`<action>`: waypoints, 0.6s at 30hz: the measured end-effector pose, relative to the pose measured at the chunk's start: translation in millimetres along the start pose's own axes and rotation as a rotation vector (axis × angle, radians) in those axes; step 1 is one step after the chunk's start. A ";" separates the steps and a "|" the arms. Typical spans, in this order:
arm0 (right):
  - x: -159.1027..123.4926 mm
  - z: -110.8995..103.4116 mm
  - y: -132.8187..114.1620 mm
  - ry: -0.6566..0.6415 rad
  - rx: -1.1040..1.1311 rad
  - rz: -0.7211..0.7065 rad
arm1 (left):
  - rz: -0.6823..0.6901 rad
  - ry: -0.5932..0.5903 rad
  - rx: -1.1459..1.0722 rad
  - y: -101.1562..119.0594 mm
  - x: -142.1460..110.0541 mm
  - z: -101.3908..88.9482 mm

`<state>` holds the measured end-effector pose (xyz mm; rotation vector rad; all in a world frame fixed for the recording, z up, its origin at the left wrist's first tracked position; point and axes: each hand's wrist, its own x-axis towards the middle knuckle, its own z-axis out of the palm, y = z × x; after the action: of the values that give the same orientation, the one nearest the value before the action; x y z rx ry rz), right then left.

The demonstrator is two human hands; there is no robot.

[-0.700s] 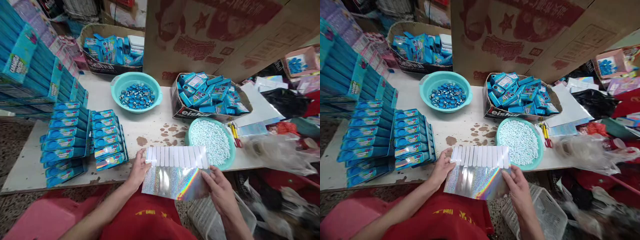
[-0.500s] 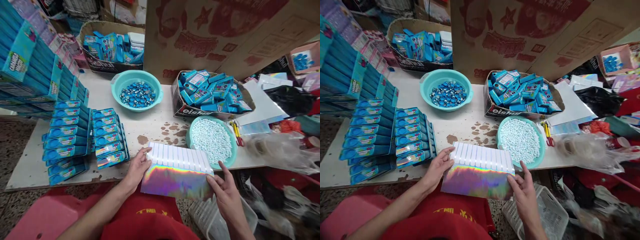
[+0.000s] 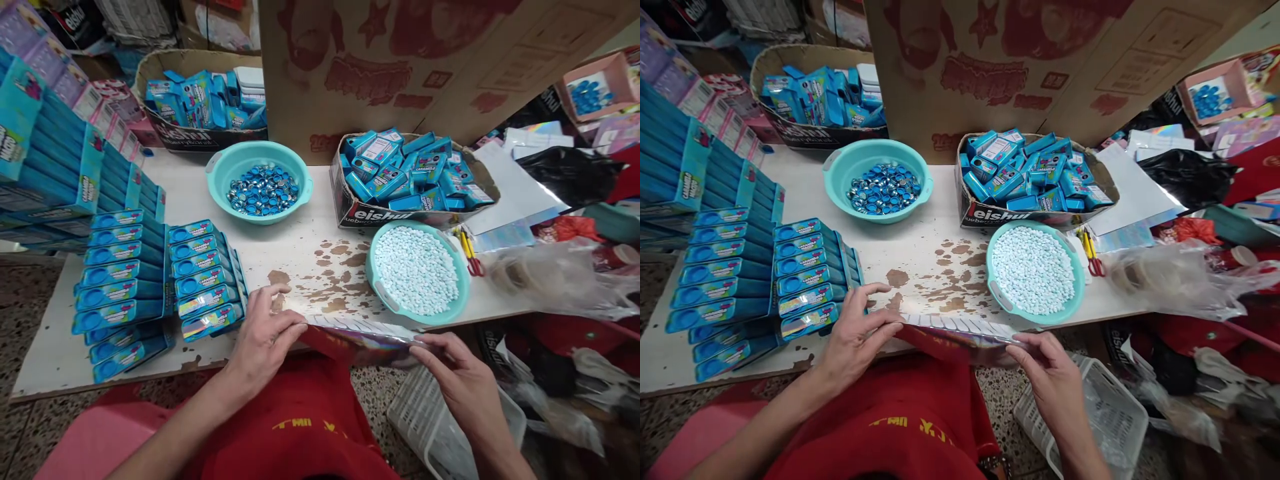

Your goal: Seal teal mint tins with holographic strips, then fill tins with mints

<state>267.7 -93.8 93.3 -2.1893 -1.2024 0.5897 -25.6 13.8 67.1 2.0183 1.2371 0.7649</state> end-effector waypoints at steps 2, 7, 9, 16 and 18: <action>7.9 3.8 -11.2 0.107 -0.136 -0.212 | 0.092 -0.020 0.017 7.0 5.8 -0.7; 19.1 56.5 -68.0 -0.166 -0.198 -0.718 | 0.256 -0.103 0.040 19.2 15.3 11.2; 23.5 73.6 -81.0 -0.251 -0.194 -0.765 | 0.179 -0.144 0.010 20.5 18.0 10.0; 60.1 49.1 -41.6 -0.445 -0.170 -0.475 | -0.285 -0.102 0.025 1.0 37.1 -0.1; 69.0 45.2 -25.8 -0.523 -0.125 -0.333 | -0.314 -0.078 0.099 -7.5 40.1 9.6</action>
<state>258.6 -11.2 69.5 -1.9207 -1.8705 0.9985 -6.8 50.9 61.2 1.8486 1.5239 0.4777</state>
